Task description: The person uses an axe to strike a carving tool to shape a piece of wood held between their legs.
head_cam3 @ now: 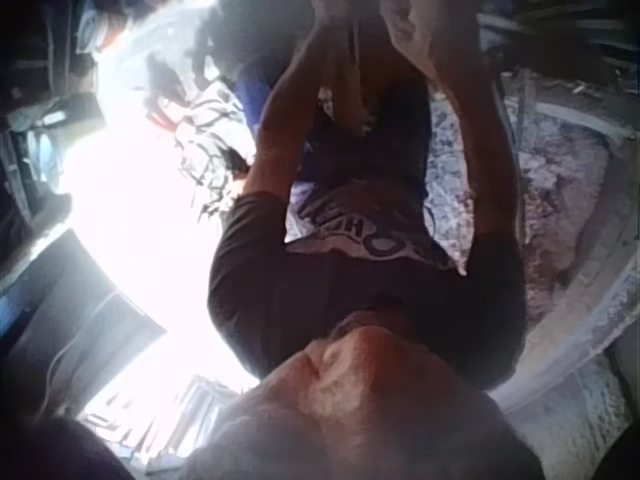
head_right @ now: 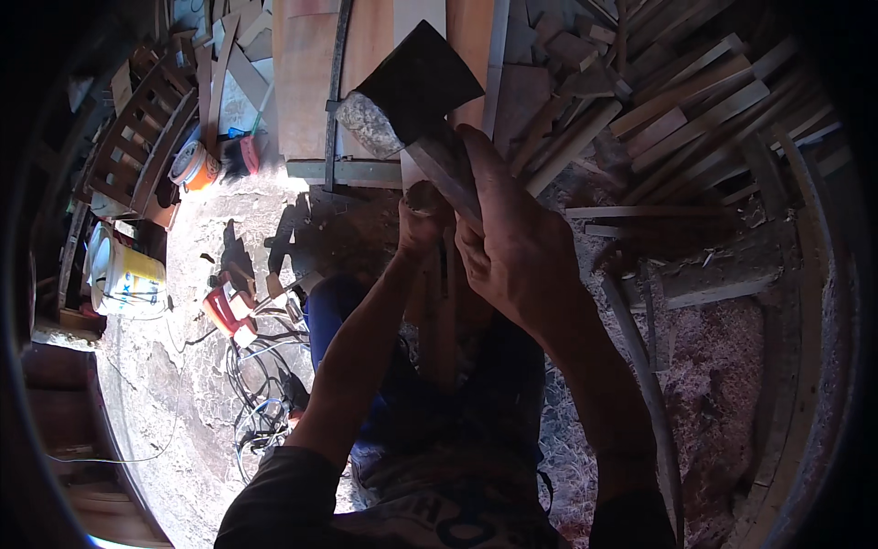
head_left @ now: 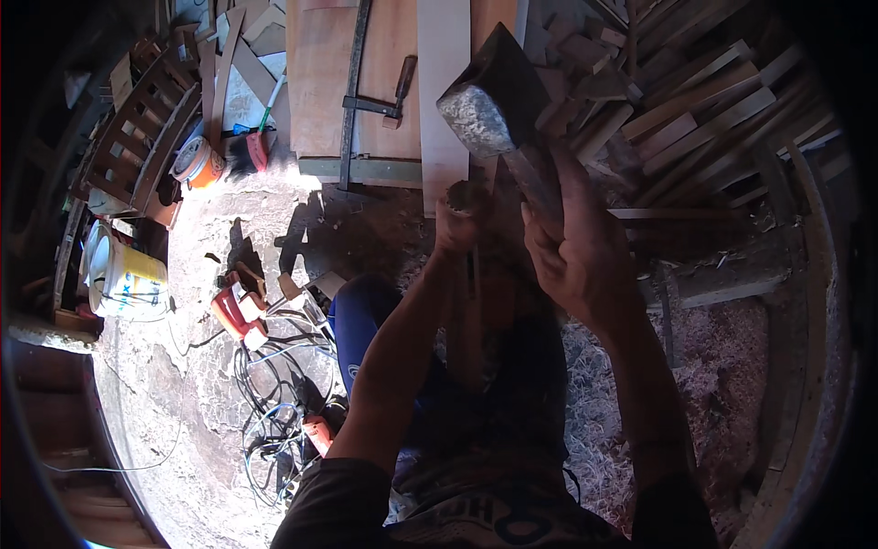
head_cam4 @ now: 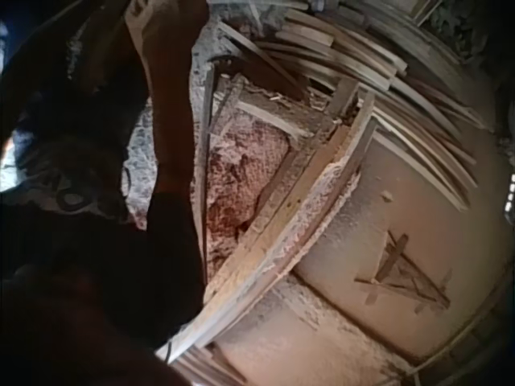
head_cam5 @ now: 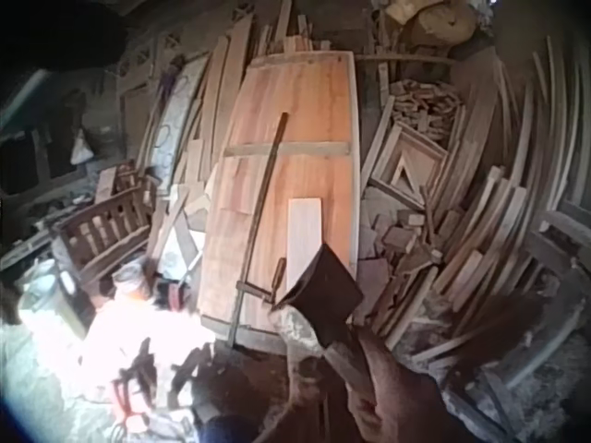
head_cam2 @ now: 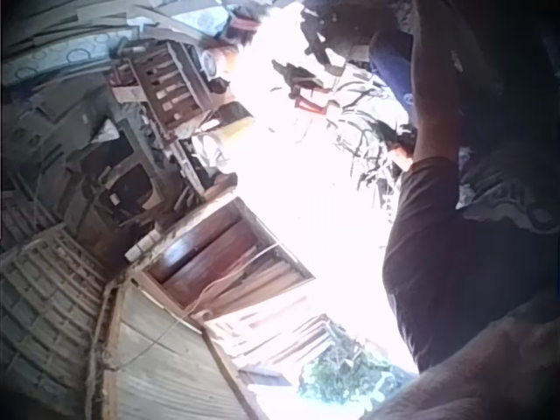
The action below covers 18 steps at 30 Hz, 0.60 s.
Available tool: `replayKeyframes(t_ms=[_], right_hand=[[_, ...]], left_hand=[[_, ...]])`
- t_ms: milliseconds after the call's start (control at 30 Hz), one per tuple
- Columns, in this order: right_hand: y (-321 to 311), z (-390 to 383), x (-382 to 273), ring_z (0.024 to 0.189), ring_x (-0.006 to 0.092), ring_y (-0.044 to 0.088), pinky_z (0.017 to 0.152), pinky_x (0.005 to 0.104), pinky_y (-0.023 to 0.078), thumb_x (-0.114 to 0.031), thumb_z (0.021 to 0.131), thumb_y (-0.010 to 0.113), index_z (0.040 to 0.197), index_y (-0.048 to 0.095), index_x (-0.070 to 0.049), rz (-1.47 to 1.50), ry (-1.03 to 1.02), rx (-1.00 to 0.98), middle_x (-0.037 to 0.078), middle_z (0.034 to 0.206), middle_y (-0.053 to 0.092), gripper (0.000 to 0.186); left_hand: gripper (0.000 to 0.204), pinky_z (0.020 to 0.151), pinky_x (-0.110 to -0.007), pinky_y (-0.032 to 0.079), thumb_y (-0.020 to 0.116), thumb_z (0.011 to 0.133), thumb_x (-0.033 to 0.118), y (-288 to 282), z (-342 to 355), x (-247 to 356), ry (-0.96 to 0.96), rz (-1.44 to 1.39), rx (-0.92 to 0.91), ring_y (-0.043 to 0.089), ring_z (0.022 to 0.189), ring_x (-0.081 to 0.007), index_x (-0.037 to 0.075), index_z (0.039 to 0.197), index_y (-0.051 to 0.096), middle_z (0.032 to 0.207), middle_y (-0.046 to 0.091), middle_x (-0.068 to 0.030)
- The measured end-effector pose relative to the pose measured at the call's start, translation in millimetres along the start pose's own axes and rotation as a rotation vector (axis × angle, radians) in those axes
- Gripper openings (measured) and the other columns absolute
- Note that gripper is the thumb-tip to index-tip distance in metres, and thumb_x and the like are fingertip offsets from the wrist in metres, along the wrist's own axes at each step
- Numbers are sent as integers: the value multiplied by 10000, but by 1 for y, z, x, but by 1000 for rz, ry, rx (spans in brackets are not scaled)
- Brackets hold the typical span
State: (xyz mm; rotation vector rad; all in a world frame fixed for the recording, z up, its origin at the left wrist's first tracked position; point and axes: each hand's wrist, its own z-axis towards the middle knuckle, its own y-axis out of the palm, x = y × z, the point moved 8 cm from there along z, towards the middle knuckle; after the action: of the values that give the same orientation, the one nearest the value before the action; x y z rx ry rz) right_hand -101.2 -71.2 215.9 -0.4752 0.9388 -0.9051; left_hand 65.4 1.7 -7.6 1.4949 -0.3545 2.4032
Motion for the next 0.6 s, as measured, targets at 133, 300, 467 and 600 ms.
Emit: replayKeyframes(t_ms=[133, 300, 467, 600], right_hand=[[56, -39, 65, 993, 445, 648, 818, 501, 541, -11, 845, 640, 1496, 329, -66, -233, 204, -295, 286, 1152, 638, 723], [42, -38, 68, 936, 416, 676, 785, 476, 544, -49, 845, 671, 1494, 344, -90, -145, 272, -389, 230, 1107, 666, 729], [-96, 29, -29, 695, 138, 620, 671, 289, 511, -70, 887, 699, 1437, 447, -94, 148, 86, 279, 45, 913, 651, 605], [-168, 43, -54, 614, 66, 577, 487, 219, 456, -63, 918, 684, 1410, 445, -32, -238, -115, 759, 95, 936, 628, 548]], left_hand=[[209, 758, -325, 554, 702, 840, 112, 22, 7, 35, 299, -183, 28, 712, 880, -174, 25, 1030, 695, 959, 741, -92], [242, 791, -313, 555, 702, 849, 108, 18, 4, 21, 249, -48, 23, 702, 904, -162, 17, 1072, 686, 1012, 735, -74], [202, 758, -299, 553, 728, 855, 88, 2, -8, -11, -59, -188, 39, 679, 886, -114, 9, 1037, 693, 978, 731, -48], [180, 736, -281, 540, 740, 849, 77, 24, -8, -8, -110, -253, 38, 663, 848, -93, -1, 1006, 697, 924, 727, -37]])
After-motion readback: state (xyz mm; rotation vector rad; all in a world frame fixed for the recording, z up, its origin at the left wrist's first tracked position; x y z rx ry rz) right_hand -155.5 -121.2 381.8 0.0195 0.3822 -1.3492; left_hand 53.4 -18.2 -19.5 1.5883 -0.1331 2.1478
